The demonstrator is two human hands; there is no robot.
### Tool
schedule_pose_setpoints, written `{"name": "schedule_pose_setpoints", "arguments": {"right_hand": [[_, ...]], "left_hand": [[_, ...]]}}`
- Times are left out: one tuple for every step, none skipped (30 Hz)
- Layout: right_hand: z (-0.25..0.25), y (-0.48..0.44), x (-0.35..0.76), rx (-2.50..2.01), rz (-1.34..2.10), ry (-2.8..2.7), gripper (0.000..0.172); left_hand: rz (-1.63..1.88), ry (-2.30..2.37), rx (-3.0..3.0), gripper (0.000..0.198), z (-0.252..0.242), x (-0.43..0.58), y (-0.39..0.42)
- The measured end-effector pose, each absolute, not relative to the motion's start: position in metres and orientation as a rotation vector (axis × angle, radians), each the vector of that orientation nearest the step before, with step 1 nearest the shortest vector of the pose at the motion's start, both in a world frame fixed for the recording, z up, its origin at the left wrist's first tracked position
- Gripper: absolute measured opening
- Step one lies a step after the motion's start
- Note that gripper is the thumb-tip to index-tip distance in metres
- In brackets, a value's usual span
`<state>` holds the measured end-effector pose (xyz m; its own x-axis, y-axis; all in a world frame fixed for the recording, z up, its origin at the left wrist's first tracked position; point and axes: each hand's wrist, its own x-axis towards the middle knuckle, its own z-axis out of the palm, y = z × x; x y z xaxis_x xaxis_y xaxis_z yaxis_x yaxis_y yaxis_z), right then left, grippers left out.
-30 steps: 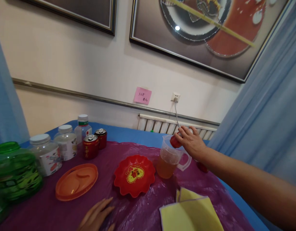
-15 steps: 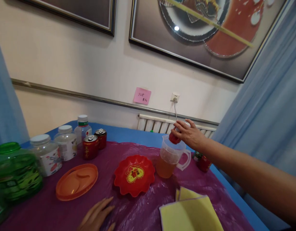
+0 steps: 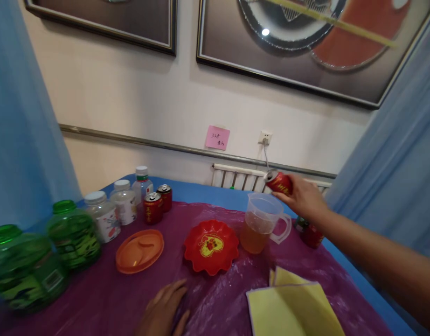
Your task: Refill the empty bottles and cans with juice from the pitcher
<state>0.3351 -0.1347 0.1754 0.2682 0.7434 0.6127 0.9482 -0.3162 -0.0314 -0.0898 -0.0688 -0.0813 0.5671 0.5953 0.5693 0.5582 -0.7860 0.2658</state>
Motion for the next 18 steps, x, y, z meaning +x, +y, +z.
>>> {"name": "schedule_pose_setpoints", "arguments": {"right_hand": [[0.172,-0.139,0.329,-2.106,-0.617,-1.419,0.055],[0.168,-0.145,0.320,-2.039,-0.523,-1.338,0.057],[0.161,-0.150,0.309,-1.960,-0.418,-1.293,0.058],[0.153,-0.157,0.295,-1.876,-0.302,-1.284,0.057],[0.143,-0.163,0.278,-1.784,-0.156,-1.313,0.056],[0.133,-0.169,0.260,-1.692,0.020,-1.358,0.056],[0.122,-0.174,0.241,-1.607,0.203,-1.398,0.056],[0.111,-0.179,0.222,-1.526,0.380,-1.438,0.055],[0.100,-0.182,0.205,-1.467,0.516,-1.466,0.055],[0.091,-0.185,0.191,-1.436,0.607,-1.485,0.056],[0.082,-0.187,0.179,-1.413,0.666,-1.491,0.056],[0.075,-0.188,0.171,-1.402,0.700,-1.488,0.057],[0.068,-0.190,0.166,-1.394,0.720,-1.480,0.057],[0.062,-0.191,0.163,-1.387,0.736,-1.465,0.057],[0.056,-0.193,0.163,-1.384,0.752,-1.446,0.058],[0.050,-0.195,0.164,-1.386,0.766,-1.423,0.058],[0.045,-0.198,0.166,-1.396,0.778,-1.395,0.058],[0.039,-0.201,0.169,-1.410,0.789,-1.368,0.057]], "left_hand": [[0.944,0.998,2.733,0.032,-0.075,-0.091,-0.073],[0.877,1.002,2.721,0.032,-0.069,-0.091,-0.078],[0.841,1.002,2.703,0.033,-0.062,-0.092,-0.084],[0.825,1.013,2.678,0.034,-0.054,-0.091,-0.089],[0.836,1.030,2.649,0.037,-0.046,-0.090,-0.093],[0.862,1.051,2.616,0.041,-0.036,-0.089,-0.097],[0.889,1.072,2.582,0.045,-0.026,-0.087,-0.100],[0.913,1.085,2.554,0.048,-0.015,-0.085,-0.100],[0.928,1.100,2.536,0.051,-0.004,-0.084,-0.098],[0.933,1.109,2.543,0.052,0.007,-0.084,-0.093],[0.926,1.132,2.578,0.052,0.018,-0.084,-0.085],[0.916,1.204,2.613,0.049,0.026,-0.087,-0.075],[0.858,1.291,2.651,0.044,0.033,-0.090,-0.063],[0.785,1.411,2.673,0.039,0.037,-0.095,-0.051],[0.686,1.527,2.678,0.036,0.038,-0.101,-0.039],[0.563,1.593,2.680,0.032,0.037,-0.106,-0.027],[0.449,1.617,2.680,0.028,0.034,-0.111,-0.018],[0.363,1.619,2.679,0.025,0.030,-0.116,-0.010]]}}
